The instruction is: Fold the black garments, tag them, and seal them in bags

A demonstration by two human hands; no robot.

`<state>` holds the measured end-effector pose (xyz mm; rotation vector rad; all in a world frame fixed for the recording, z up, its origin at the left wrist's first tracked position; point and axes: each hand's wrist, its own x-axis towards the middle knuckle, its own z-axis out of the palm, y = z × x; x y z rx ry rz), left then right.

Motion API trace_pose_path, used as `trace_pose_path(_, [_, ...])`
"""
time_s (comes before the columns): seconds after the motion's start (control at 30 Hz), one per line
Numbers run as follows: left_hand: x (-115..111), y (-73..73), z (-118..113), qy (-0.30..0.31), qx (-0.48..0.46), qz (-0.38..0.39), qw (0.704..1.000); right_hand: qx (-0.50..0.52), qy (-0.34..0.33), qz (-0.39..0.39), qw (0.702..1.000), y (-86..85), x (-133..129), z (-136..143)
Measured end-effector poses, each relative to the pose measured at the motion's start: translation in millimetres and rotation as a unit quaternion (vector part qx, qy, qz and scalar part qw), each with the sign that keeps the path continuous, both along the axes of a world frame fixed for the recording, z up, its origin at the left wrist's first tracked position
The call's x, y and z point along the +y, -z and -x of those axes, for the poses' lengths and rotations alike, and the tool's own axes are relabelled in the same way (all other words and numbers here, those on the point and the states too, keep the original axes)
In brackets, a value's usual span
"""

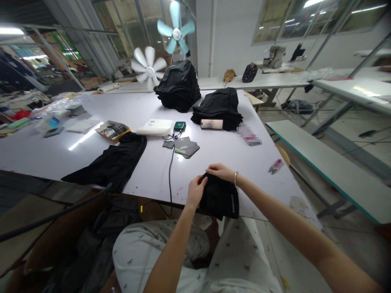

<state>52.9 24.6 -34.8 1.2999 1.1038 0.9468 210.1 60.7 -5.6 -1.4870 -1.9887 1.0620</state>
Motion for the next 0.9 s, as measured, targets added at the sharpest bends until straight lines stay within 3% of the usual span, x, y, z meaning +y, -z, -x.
trace_pose_path(0.33, [2.0,3.3,-2.6,-0.012,0.026,0.005,1.0,-0.075,0.083,-0.071,0.991,8.6,-2.9,18.1])
trace_pose_path(0.67, [-3.8,7.2,0.2,-0.056,-0.029,0.022,0.998,-0.029,-0.073,-0.014,0.997,5.9,-1.2,1.3])
trace_pose_path(0.9, [-17.8,12.5,-0.7,-0.068,-0.056,0.074,0.993,0.004,-0.026,-0.05,0.998,3.6,-6.7,11.1])
